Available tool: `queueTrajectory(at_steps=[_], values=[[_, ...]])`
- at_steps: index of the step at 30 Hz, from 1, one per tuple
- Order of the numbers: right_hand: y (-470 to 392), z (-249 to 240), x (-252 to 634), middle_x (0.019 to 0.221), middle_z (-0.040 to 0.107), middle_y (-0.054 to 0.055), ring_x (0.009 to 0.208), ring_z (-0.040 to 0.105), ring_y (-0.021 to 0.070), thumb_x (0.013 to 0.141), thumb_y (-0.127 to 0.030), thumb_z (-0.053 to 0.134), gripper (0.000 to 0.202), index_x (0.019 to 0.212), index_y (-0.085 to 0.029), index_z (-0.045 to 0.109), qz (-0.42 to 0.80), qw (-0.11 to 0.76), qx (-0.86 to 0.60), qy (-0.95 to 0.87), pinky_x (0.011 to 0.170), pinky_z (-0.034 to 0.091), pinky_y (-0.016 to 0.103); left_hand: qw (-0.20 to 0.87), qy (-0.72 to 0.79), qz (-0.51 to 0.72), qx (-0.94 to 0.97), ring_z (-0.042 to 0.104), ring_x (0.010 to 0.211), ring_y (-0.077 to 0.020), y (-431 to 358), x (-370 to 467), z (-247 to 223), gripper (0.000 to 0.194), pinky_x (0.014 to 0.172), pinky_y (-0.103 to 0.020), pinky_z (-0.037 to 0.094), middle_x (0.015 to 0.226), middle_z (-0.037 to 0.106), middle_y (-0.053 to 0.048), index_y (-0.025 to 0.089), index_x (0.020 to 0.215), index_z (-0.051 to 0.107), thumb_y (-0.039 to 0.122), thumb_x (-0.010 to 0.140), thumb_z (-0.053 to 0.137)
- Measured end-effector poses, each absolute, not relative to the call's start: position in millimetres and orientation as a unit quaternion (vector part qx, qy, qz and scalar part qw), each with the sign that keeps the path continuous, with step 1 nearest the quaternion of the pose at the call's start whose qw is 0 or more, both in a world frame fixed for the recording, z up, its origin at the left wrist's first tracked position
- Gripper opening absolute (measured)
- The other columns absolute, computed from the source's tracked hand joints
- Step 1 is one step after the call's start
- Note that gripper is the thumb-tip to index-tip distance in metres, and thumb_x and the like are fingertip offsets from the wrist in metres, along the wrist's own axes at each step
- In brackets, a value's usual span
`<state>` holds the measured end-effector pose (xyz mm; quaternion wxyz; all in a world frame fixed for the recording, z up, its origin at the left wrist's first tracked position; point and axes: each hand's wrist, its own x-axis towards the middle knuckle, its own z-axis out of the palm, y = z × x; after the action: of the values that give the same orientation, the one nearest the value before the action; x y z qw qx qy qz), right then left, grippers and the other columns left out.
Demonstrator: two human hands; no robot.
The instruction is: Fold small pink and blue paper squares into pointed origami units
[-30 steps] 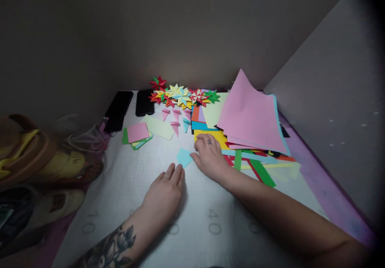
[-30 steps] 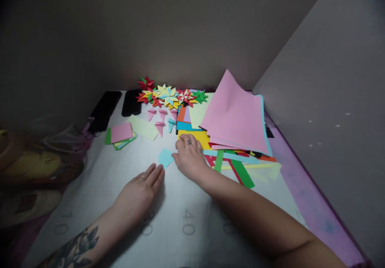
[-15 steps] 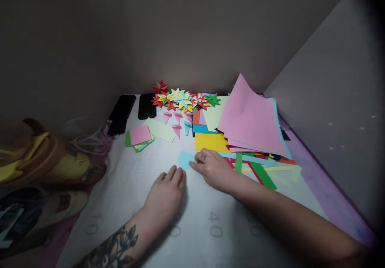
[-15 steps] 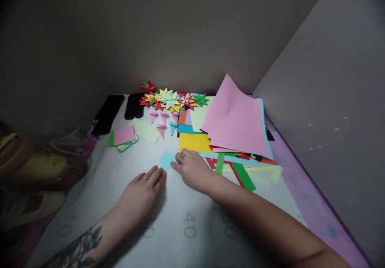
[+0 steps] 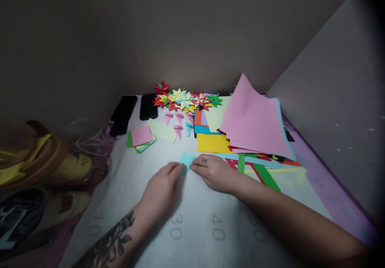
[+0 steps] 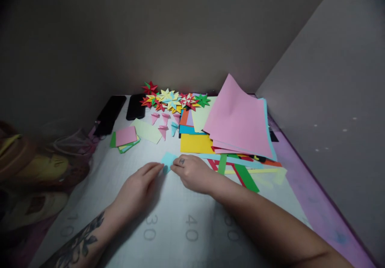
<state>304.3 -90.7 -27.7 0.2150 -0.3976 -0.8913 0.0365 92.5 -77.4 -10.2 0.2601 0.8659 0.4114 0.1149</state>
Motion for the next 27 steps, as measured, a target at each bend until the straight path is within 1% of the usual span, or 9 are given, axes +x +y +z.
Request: queueTrajectory(at_steps=[2,4,6,9,11,15,19,23,27], values=[[-89,-29,305,0.087,0.067,0.009,0.079,0.056,0.0185,0.079,-0.005,0.047,0.028,0.099,-0.014,0.065,0.044,0.209,-0.393,-0.894,0.069,0.047,0.031,0.381,0.439,0.228,0.781,0.053,0.116,-0.0222,-74,91,-15,0.054,0.095,-0.041,0.046,0.134,0.045,-0.012,0.022,0.131,0.039,0.005,0.079,0.041],[-89,-30,305,0.088,0.067,0.010,0.079,0.057,0.0188,0.078,-0.004,0.047,0.028,0.099,-0.014,0.064,0.051,0.212,-0.388,-0.895,0.070,0.048,0.032,0.522,0.466,0.292,0.652,0.053,0.118,-0.0229,-71,92,-16,0.055,0.090,-0.039,0.050,0.139,0.039,-0.013,0.025,0.131,0.032,0.009,0.080,0.043],[-88,-31,306,0.090,0.068,0.010,0.081,0.058,0.0191,0.078,-0.003,0.048,0.030,0.101,-0.013,0.064,0.055,0.222,-0.385,-0.894,0.071,0.049,0.032,0.620,0.483,0.312,0.533,0.054,0.118,-0.0246,-69,94,-13,0.049,0.085,-0.038,0.052,0.140,0.036,-0.014,0.024,0.126,0.034,0.012,0.080,0.045],[-88,-33,306,0.095,0.068,0.011,0.086,0.059,0.0198,0.077,-0.002,0.047,0.034,0.103,-0.013,0.064,0.059,0.233,-0.378,-0.894,0.073,0.051,0.033,0.661,0.494,0.311,0.472,0.057,0.114,-0.0251,-67,95,-6,0.037,0.084,-0.038,0.052,0.139,0.039,-0.015,0.021,0.118,0.041,0.017,0.081,0.047],[-87,-35,306,0.099,0.068,0.011,0.090,0.060,0.0204,0.077,-0.001,0.046,0.036,0.106,-0.012,0.064,0.064,0.235,-0.374,-0.895,0.075,0.052,0.034,0.651,0.489,0.296,0.499,0.061,0.108,-0.0235,-65,94,-5,0.033,0.082,-0.037,0.053,0.132,0.048,-0.014,0.020,0.115,0.044,0.018,0.082,0.047],[-85,-40,306,0.110,0.067,0.011,0.105,0.058,0.0224,0.078,-0.001,0.045,0.040,0.113,-0.010,0.062,0.076,0.231,-0.352,-0.904,0.087,0.051,0.037,0.582,0.447,0.249,0.632,0.064,0.089,-0.0173,-59,88,-12,0.034,0.076,-0.032,0.051,0.103,0.064,-0.009,0.017,0.113,0.052,0.012,0.079,0.049],[-84,-42,307,0.119,0.064,0.010,0.116,0.054,0.0215,0.083,-0.002,0.044,0.039,0.118,-0.011,0.059,0.093,0.207,-0.341,-0.912,0.094,0.048,0.037,0.424,0.397,0.197,0.790,0.060,0.085,-0.0151,-56,83,-17,0.030,0.078,-0.029,0.047,0.094,0.064,-0.005,0.020,0.104,0.064,0.009,0.080,0.050],[-83,-41,311,0.120,0.064,0.008,0.118,0.052,0.0216,0.088,-0.009,0.046,0.031,0.114,-0.015,0.062,0.086,0.201,-0.331,-0.918,0.095,0.047,0.038,0.333,0.373,0.160,0.851,0.056,0.075,-0.0131,-56,83,-18,0.022,0.069,-0.026,0.045,0.086,0.058,-0.003,0.022,0.099,0.068,0.016,0.081,0.057],[-82,-40,316,0.118,0.065,0.005,0.116,0.052,0.0212,0.089,-0.014,0.050,0.025,0.106,-0.022,0.066,0.086,0.208,-0.317,-0.922,0.092,0.047,0.039,0.236,0.363,0.164,0.887,0.052,0.084,-0.0178,-53,85,-16,0.013,0.074,-0.030,0.044,0.087,0.053,-0.005,0.024,0.086,0.073,0.022,0.079,0.063]])
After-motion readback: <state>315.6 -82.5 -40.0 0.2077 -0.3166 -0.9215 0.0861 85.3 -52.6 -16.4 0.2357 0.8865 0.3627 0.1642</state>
